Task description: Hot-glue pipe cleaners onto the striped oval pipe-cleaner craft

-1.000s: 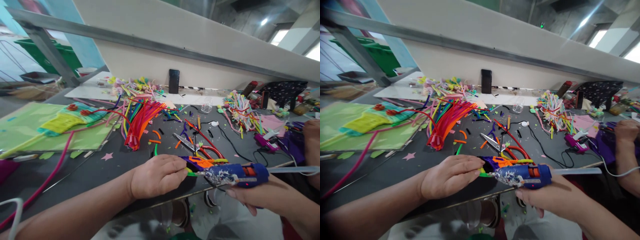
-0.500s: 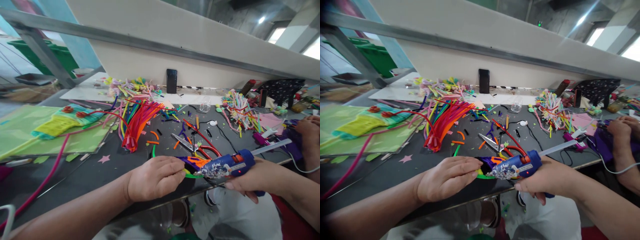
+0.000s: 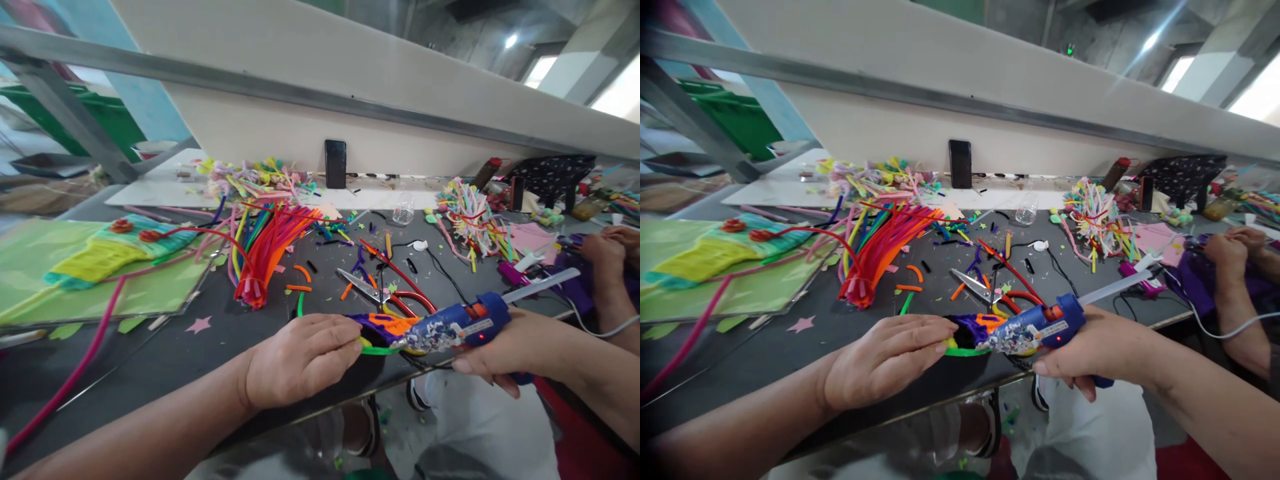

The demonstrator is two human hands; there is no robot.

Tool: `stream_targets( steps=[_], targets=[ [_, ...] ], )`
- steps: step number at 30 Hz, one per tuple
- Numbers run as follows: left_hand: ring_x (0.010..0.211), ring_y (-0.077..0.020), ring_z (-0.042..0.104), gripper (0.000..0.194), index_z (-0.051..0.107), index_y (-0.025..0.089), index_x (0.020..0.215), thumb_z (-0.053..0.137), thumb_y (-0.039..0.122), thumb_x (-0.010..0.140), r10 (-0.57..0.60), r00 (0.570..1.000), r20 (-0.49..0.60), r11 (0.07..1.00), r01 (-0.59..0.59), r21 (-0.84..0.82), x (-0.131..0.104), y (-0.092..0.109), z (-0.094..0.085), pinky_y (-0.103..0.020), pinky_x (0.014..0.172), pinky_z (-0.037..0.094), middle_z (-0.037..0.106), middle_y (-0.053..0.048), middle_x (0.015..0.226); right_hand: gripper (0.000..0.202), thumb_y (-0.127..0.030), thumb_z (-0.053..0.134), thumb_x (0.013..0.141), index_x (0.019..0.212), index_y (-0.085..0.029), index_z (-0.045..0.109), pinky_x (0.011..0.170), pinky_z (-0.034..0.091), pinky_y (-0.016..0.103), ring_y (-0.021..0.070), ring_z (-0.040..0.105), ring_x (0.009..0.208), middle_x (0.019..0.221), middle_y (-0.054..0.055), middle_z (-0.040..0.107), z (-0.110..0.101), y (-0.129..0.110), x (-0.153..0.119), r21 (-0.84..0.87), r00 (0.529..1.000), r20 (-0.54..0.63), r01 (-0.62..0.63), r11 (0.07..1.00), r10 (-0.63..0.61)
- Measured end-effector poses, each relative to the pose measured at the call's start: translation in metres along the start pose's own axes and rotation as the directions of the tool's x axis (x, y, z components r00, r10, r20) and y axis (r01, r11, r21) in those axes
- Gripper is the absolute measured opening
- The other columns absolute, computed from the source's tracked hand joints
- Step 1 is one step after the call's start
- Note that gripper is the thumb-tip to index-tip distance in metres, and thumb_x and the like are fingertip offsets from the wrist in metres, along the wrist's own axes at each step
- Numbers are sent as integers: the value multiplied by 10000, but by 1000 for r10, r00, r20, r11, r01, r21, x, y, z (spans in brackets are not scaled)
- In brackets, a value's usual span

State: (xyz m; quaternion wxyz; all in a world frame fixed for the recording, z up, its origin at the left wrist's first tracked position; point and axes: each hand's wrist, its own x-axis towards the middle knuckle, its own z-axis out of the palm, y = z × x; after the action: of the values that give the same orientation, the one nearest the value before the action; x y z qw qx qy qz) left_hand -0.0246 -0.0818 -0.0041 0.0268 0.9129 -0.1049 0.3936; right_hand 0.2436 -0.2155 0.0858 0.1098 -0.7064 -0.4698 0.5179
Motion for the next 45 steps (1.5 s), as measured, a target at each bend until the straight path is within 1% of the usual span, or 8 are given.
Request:
stream_targets(
  steps=[4,7,10,14,21,35,42,45],
  targets=[
    [925,-203,689,186,576,81,1010,576,45,827,-53,998,-34,999,53,-7,-2,0,1,-325,832,584,713,-137,935,331,-447,682,687,542,-169,576,423,355,189,82,470,387,406,-36,512,0,3,-6,-53,998,-46,-40,998,37],
    [898,-174,692,188,575,112,1022,570,69,840,-141,988,-64,990,140,-23,0,-2,-1,-267,801,575,711,-125,961,324,-467,659,708,570,-186,575,419,371,207,103,476,390,391,-35,511,16,14,-14,-165,962,-270,1,986,-46],
    [869,-145,696,170,574,141,1006,562,80,849,-245,965,-92,967,236,-91,5,-8,-1,-206,761,559,716,-96,939,245,-423,626,758,638,-212,605,410,407,235,139,538,401,440,-28,555,48,31,-15,-268,737,-601,177,947,-308],
    [751,-109,690,70,611,151,903,588,112,849,-448,884,-134,888,423,-179,9,-18,2,-161,687,539,717,-55,833,71,-278,625,760,780,-212,640,555,516,284,204,673,614,723,37,712,88,51,10,-527,351,-720,284,801,-598],
    [758,-108,677,78,656,150,901,598,167,852,-594,800,-89,791,560,-244,6,-22,5,-172,707,531,723,-47,865,144,-148,598,753,708,-242,498,468,446,237,150,613,572,662,3,616,108,43,53,-791,11,-534,346,505,-845],
    [767,-113,677,93,663,154,898,588,194,858,-615,785,-71,772,581,-259,8,-21,4,-178,717,530,726,-49,867,183,-151,455,899,733,-199,515,569,385,249,140,513,609,673,13,499,104,42,70,-815,97,-475,327,479,-875],
    [768,-110,680,85,660,156,901,592,178,856,-587,804,-94,795,550,-258,8,-21,5,-167,719,529,728,-48,877,174,-135,477,896,751,-196,549,611,402,250,146,560,684,725,37,568,101,55,72,-834,80,-477,271,480,-875],
    [759,-110,681,83,662,155,891,595,188,855,-587,803,-104,797,552,-244,9,-20,5,-166,714,532,728,-49,877,188,-145,463,900,743,-191,557,630,407,268,160,565,704,730,42,565,103,58,67,-801,138,-523,258,540,-841]
  ],
)
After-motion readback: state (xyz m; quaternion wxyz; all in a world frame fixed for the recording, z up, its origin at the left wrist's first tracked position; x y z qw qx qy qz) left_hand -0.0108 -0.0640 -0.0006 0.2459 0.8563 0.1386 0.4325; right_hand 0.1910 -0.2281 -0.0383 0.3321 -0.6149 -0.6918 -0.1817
